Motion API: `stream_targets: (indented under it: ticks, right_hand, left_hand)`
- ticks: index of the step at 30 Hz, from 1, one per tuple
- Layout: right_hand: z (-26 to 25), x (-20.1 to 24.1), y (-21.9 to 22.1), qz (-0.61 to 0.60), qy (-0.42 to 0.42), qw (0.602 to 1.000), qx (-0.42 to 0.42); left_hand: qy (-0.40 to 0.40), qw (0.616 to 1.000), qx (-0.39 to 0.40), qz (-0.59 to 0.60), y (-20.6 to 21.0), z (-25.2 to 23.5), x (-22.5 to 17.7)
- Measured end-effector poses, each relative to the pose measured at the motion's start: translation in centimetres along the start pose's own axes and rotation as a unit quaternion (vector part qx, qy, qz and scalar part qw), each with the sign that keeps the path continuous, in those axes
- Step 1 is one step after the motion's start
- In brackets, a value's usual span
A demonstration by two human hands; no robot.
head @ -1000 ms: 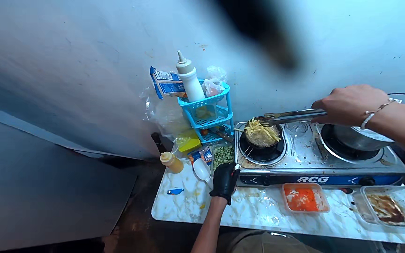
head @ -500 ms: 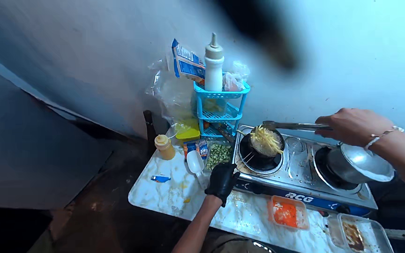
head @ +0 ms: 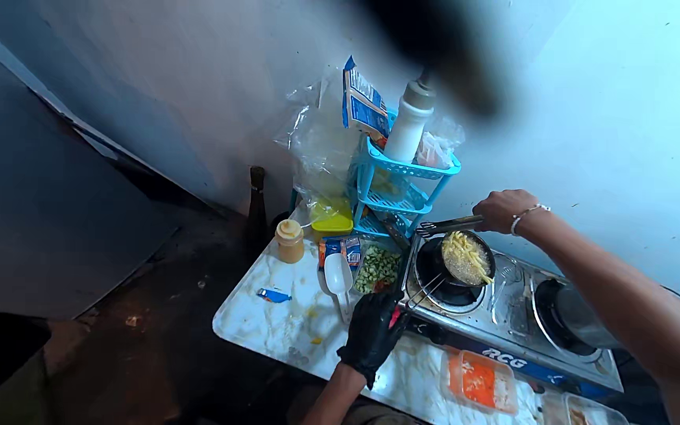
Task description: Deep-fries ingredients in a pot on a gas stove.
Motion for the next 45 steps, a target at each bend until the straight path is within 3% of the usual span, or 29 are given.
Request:
stream_targets:
  ticks: [9, 16, 19, 22, 28, 32, 38, 45]
  right_hand:
    - [-1.5, 0.6, 1.1, -0.016, 0.006, 1.000, 0.015]
    - [6.7, -3.6, 0.4, -0.051, 0.006, 0.997, -0.049]
    - [11.6, -6.9, 1.3, -0.066, 0.028, 0.994, -0.082]
    - [14.8, -9.3, 3.6, -0.062, 0.067, 0.994, -0.064]
    - [14.6, -10.3, 9.9, -0.100, 0.087, 0.991, -0.024]
    - [14.7, -11.5, 11.5, -0.136, 0.112, 0.983, -0.059]
    - [12.7, -9.0, 13.3, -0.162, 0.105, 0.981, -0.026]
    - [14.8, -6.8, 13.7, -0.118, 0.074, 0.989, -0.042]
  left_hand:
    - [-0.043, 0.999, -0.006, -0.004, -0.1, 1.1, 1.4]
    - [-0.021, 1.000, -0.020, 0.004, 0.2, -0.2, -0.1]
    - [-0.018, 1.000, 0.013, -0.010, 0.8, -0.9, -0.7]
    - [-0.009, 0.998, 0.050, -0.025, 1.3, -1.4, -1.3]
    - [-0.020, 0.986, 0.150, -0.074, 2.2, -2.2, -2.7]
    - [-0.062, 0.972, 0.200, -0.110, 2.2, -2.6, -3.0]
    - [-0.117, 0.963, 0.210, -0.118, 2.6, -3.2, -3.4]
    - [-0.118, 0.962, 0.207, -0.131, 2.7, -3.4, -3.9]
Point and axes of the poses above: each hand's wrist, its own z-axis away from the middle knuckle, its own y-axis out of the palm, x = y × z, the point moved 2 cm from there along -z, towards the middle knuckle, and after that the axes turned 11 degrees about y, right-handed, at the moved point
